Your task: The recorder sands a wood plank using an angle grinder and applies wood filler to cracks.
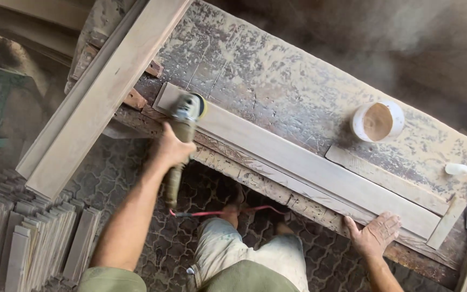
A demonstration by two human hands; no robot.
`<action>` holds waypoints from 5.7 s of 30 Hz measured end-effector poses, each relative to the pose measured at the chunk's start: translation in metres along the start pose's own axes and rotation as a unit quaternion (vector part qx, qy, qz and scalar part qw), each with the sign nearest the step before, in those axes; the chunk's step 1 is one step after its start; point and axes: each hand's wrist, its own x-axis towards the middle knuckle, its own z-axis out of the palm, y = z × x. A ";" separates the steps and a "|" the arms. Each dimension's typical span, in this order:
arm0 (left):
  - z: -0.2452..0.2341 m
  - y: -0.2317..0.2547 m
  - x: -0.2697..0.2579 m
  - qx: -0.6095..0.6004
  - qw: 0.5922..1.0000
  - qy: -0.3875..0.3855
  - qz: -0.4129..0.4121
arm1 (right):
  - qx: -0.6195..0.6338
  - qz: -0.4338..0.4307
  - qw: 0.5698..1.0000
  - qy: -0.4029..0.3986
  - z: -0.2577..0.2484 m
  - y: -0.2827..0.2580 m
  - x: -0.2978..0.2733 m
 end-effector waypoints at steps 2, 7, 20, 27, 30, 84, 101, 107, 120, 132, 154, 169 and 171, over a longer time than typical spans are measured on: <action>-0.018 -0.012 0.020 -0.051 0.999 0.002 -0.007 | -0.002 0.004 1.000 0.009 0.002 0.003 -0.001; -0.029 -0.039 0.051 -0.010 0.993 0.118 0.020 | 0.010 0.003 1.000 -0.022 -0.001 0.005 0.001; 0.128 -0.009 -0.021 0.214 0.928 -0.113 0.283 | 0.006 0.004 1.000 -0.022 -0.005 0.001 0.002; -0.005 -0.019 -0.006 0.110 0.993 -0.024 0.044 | -0.010 -0.001 0.999 -0.033 0.007 0.012 0.008; -0.016 -0.044 0.025 0.023 0.995 0.088 0.039 | -0.017 0.044 0.997 -0.056 -0.012 -0.005 0.003; 0.469 0.118 -0.217 0.328 0.845 -0.177 0.384 | 0.125 -0.110 0.948 0.272 0.010 0.140 -0.034; 0.027 -0.044 -0.016 -0.097 0.995 0.008 -0.008 | 0.044 -0.067 0.996 0.044 -0.048 0.058 -0.012; -0.005 -0.078 0.028 -0.081 0.992 0.093 0.022 | 0.034 -0.079 0.993 0.085 -0.036 0.070 -0.012; 0.224 0.027 -0.139 0.148 0.987 -0.024 0.057 | 0.146 -0.101 0.979 0.103 -0.051 0.080 -0.019; 0.499 0.149 -0.256 0.354 0.834 -0.147 0.397 | 0.325 0.050 0.912 0.244 -0.042 0.118 -0.086; 0.029 -0.095 0.072 -0.053 0.961 0.216 0.164 | 0.200 -0.018 0.972 0.122 -0.023 0.013 -0.113; 0.370 0.118 -0.227 0.256 0.954 -0.082 0.130 | 0.587 -0.015 0.795 -0.151 -0.038 0.059 -0.137; 0.430 0.130 -0.243 0.289 0.933 -0.108 0.186 | 0.631 -0.013 0.739 -0.236 -0.026 0.074 -0.149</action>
